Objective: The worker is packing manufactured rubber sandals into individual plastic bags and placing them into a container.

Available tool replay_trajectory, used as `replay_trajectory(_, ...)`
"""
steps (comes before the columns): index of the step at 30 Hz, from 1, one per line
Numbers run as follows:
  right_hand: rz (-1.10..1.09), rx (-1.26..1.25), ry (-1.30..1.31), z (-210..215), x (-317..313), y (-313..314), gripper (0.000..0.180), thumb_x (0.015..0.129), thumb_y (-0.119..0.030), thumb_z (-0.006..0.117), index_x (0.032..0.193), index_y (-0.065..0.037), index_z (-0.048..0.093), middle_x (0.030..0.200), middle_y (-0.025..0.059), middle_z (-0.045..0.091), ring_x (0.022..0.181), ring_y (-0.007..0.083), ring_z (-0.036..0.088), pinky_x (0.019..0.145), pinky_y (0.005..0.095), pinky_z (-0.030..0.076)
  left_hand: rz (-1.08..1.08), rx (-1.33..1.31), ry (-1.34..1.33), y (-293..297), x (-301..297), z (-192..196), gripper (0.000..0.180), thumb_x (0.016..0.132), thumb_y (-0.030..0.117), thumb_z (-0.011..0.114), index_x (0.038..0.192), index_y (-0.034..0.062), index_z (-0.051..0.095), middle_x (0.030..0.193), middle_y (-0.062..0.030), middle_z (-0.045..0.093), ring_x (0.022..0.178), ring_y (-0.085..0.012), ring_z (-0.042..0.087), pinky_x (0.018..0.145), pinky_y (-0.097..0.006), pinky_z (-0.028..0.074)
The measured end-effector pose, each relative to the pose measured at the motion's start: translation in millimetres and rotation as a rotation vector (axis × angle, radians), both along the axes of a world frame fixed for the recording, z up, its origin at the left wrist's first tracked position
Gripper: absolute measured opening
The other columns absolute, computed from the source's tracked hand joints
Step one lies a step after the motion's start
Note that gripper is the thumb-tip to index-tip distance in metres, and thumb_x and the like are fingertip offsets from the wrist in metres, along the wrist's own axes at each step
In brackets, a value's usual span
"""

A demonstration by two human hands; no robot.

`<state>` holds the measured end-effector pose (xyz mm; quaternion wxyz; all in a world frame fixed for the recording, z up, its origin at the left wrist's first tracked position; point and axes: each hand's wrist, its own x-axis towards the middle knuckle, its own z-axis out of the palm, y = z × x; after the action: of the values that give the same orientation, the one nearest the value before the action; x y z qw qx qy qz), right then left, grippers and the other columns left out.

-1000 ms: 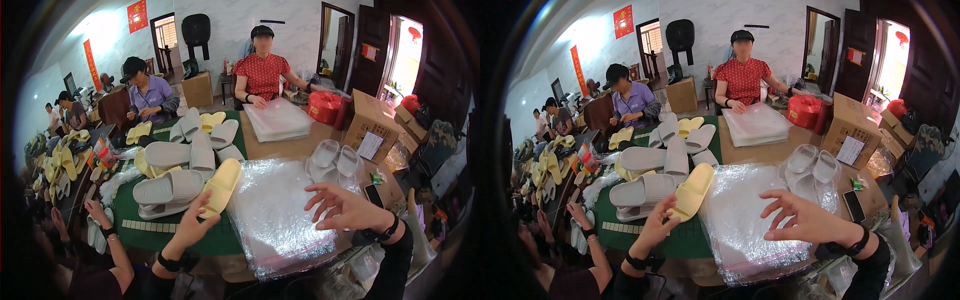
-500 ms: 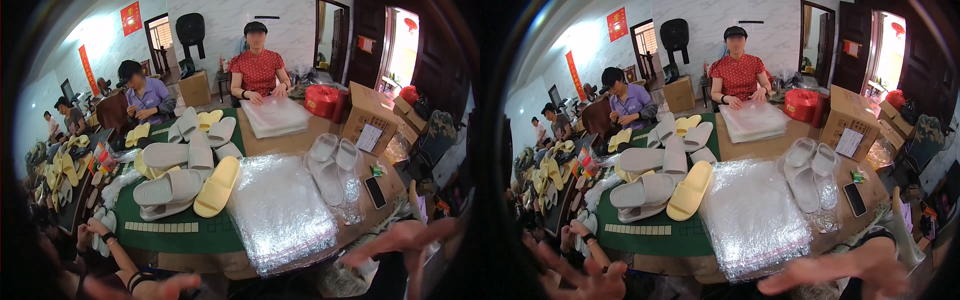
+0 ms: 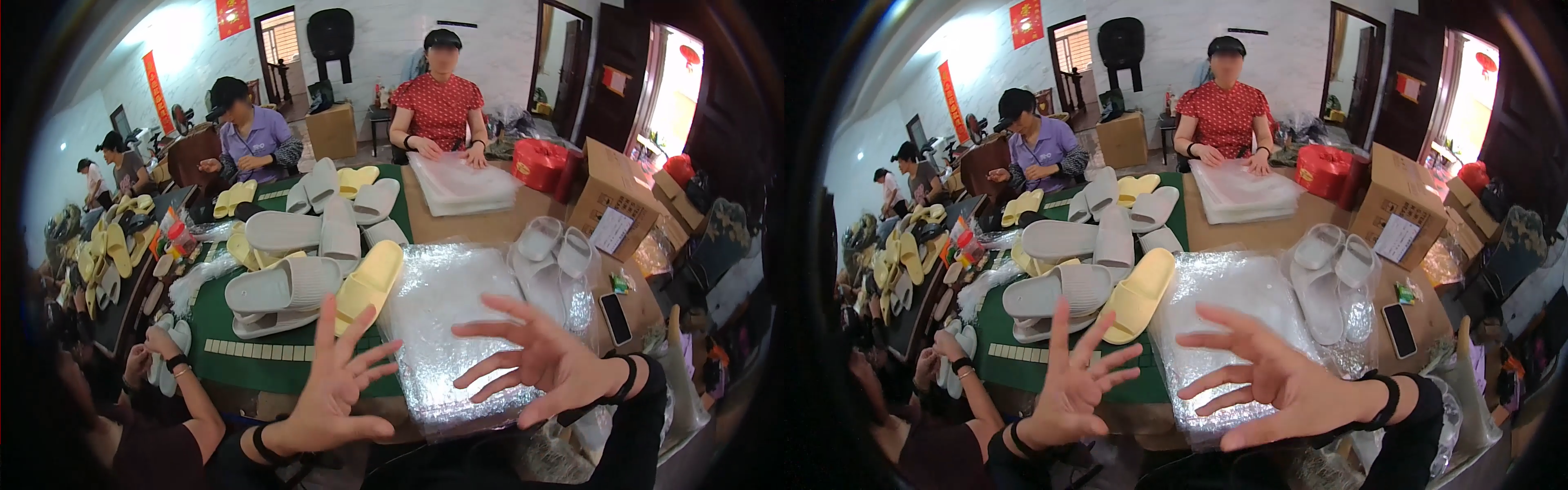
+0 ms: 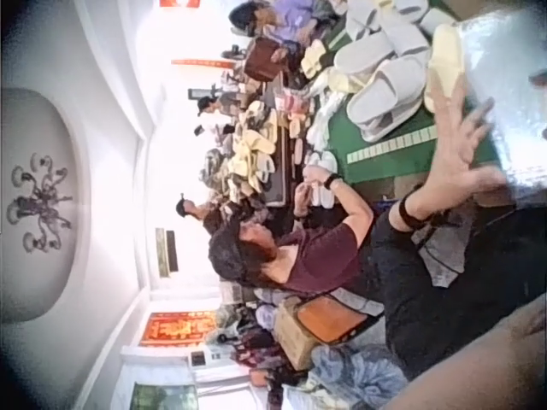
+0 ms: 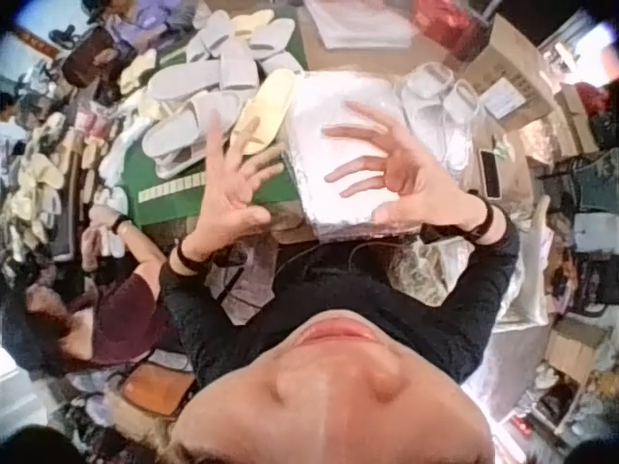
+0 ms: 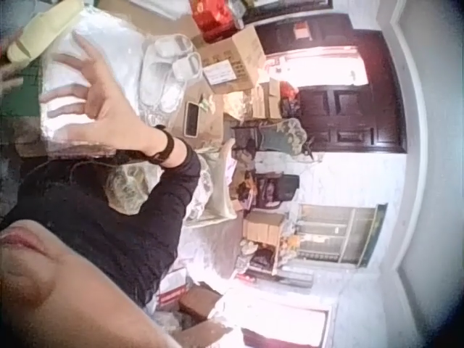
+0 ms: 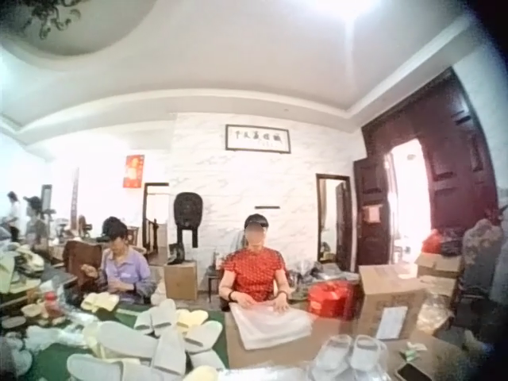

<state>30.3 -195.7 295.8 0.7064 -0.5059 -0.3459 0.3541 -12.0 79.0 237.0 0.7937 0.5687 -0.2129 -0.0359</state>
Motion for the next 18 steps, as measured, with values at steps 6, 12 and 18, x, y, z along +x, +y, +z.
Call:
replay_trajectory(6, -0.525, 0.460, -0.080, 18.9, 48.7, 29.1, 0.084, 0.085, -0.004, 0.062, 0.146, -0.013, 0.005, 0.137, 0.0171, 0.032, 0.112, 0.0295, 0.054, 0.094, 0.0338, 0.048, 0.382, -0.040, -0.130, 25.0, 33.0, 7.7, 0.117, 0.070, 0.010, 0.076, 0.146, 0.0261, -0.011, 0.150, -0.0158, 0.016, 0.123, -0.0319, 0.043, 0.097, -0.038, 0.041)
replay_trajectory(12, -0.535, -0.016, 0.371, -24.3, 100.3, 55.3, 0.080, 0.089, -0.007, 0.056, 0.143, -0.001, -0.002, 0.120, 0.0196, 0.042, 0.107, 0.0267, 0.056, 0.092, 0.0315, 0.050, 0.650, 0.695, -0.025, 80.7, 96.6, -68.4, 0.090, 0.074, 0.009, 0.072, 0.146, 0.0088, 0.018, 0.144, -0.0197, 0.026, 0.132, -0.0312, 0.029, 0.108, -0.038, 0.025)
replay_trajectory(18, -0.455, 0.224, -0.203, 27.9, 109.4, 98.0, 0.064, 0.098, -0.034, 0.040, 0.144, -0.005, 0.006, 0.134, 0.0178, 0.040, 0.101, 0.0281, 0.060, 0.092, 0.0342, 0.048, 0.957, 0.892, -0.031, 127.1, 109.7, -95.9, 0.089, 0.073, 0.009, 0.071, 0.144, 0.0013, 0.019, 0.142, -0.0203, 0.029, 0.131, -0.0313, 0.031, 0.108, -0.038, 0.026)
